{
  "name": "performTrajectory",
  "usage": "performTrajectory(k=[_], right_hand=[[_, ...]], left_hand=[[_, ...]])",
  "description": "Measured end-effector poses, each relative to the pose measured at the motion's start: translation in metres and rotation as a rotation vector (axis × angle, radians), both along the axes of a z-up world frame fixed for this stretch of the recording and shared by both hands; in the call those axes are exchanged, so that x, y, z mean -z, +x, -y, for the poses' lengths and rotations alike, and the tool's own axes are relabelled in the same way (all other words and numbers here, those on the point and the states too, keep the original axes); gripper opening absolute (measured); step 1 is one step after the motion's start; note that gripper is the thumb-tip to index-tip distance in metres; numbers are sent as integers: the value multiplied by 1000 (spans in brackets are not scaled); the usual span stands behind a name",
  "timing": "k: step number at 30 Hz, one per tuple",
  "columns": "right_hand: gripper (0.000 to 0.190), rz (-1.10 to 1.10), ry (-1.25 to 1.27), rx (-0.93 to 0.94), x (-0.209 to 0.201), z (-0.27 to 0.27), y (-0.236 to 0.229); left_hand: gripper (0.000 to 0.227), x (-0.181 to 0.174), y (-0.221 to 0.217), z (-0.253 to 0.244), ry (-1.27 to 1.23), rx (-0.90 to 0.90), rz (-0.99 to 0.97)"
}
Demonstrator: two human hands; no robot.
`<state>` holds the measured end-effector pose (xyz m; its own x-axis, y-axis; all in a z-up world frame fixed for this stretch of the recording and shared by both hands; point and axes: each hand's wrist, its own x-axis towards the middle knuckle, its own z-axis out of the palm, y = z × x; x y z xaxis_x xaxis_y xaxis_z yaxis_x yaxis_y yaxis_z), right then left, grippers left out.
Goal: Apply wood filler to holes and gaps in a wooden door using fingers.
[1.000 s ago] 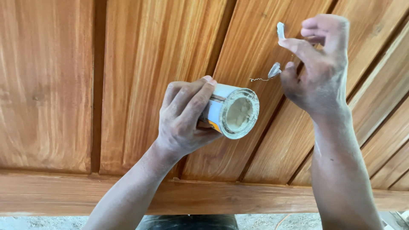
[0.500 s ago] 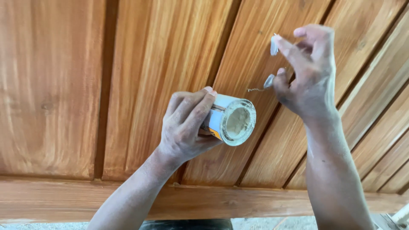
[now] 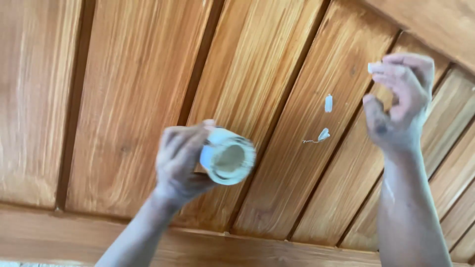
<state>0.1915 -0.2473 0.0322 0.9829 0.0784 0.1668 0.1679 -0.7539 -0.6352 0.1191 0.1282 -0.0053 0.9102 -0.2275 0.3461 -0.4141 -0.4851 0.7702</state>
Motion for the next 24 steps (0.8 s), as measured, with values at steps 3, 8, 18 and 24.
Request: performTrajectory(k=[3, 8, 18, 24], right_hand=[[35, -97, 219, 78, -14, -26, 38], [36, -116, 301, -49, -8, -78, 83], [36, -20, 45, -339, 16, -183, 147], [41, -91, 120, -410, 19, -251, 142]], left_hand=[[74, 2, 18, -27, 106, -42, 35], [74, 4, 27, -48, 67, -6, -34], [77, 17, 27, -60, -207, 43, -135], [70, 18, 13, -78, -297, 47, -128]])
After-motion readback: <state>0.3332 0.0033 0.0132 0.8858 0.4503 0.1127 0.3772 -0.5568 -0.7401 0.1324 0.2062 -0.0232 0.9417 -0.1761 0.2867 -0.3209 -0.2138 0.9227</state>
